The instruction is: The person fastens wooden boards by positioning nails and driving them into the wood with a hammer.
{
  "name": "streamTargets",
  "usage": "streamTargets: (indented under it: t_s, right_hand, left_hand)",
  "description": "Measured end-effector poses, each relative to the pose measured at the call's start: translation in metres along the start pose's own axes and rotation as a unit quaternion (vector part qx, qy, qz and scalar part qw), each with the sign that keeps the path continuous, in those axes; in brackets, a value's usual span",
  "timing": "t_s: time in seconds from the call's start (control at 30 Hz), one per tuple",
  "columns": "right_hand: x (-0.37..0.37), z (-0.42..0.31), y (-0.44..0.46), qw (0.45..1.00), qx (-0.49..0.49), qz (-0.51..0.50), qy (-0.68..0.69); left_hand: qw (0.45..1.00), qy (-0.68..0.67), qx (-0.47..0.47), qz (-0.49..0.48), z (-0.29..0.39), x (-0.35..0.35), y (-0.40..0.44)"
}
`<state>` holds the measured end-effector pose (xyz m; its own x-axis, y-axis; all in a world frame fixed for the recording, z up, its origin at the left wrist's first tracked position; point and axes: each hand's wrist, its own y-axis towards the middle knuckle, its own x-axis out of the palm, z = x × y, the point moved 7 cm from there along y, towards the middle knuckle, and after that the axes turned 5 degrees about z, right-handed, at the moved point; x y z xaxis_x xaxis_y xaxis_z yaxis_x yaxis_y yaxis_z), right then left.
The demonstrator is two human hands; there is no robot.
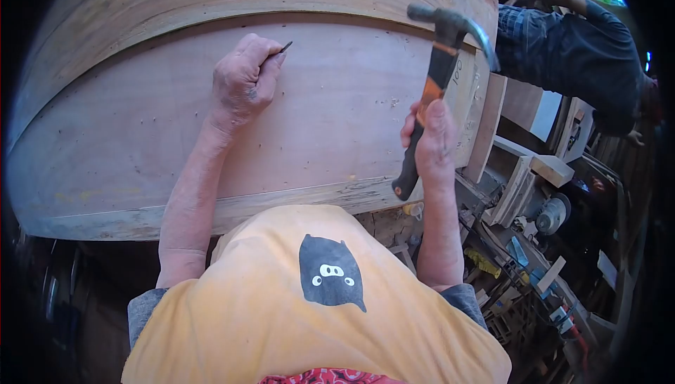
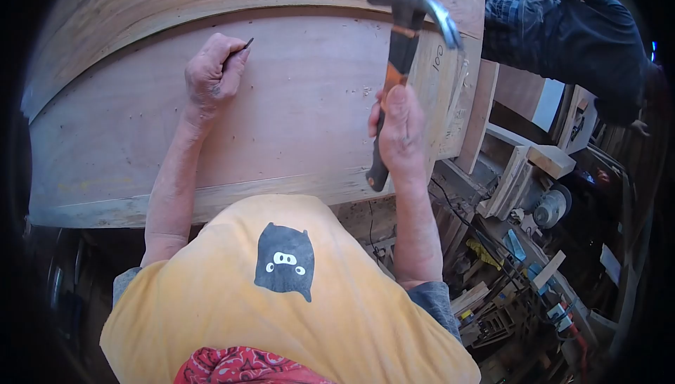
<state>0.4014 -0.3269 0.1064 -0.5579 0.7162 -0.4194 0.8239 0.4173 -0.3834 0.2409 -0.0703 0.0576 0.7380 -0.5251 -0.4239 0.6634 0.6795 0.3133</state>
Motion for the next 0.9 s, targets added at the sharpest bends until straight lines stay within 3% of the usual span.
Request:
streamTargets:
  t_s: [0.2,0.3,0.4,0.5,0.53,0.6,0.7,0.8,0.9]
  right_hand:
    - [0.009,0.062,-0.042,0.997,0.071,-0.034,-0.003]
    - [0.011,0.076,-0.050,0.998,0.056,-0.031,-0.019]
    - [0.021,0.083,-0.053,0.997,0.067,-0.019,0.017]
    - [0.028,0.084,-0.049,0.997,0.063,-0.021,0.031]
    - [0.028,0.082,-0.049,0.997,0.065,-0.023,0.041]
    - [0.027,0.084,-0.050,0.996,0.069,-0.022,0.049]
    - [0.027,0.087,-0.048,0.995,0.078,-0.029,0.053]
    - [0.026,0.082,-0.048,0.991,0.101,-0.040,0.076]
    - [0.026,0.080,-0.046,0.988,0.108,-0.043,0.098]
  left_hand:
    - [0.998,-0.012,-0.060,0.012,-0.010,0.002,-0.002]
    - [0.985,0.140,0.062,-0.084,0.017,0.020,0.005]
    - [0.962,0.159,-0.031,-0.218,0.030,0.062,0.004]
    - [0.964,0.071,-0.138,-0.215,0.033,0.092,0.011]
    - [0.951,-0.037,-0.232,-0.201,0.032,0.098,0.009]
    - [0.864,-0.252,-0.404,-0.163,0.036,0.116,0.000]
    - [0.753,-0.497,-0.428,-0.060,0.052,0.133,0.002]
    - [0.607,-0.644,-0.459,-0.073,0.062,0.162,0.007]
    - [0.601,-0.669,-0.436,-0.017,0.065,0.167,0.015]
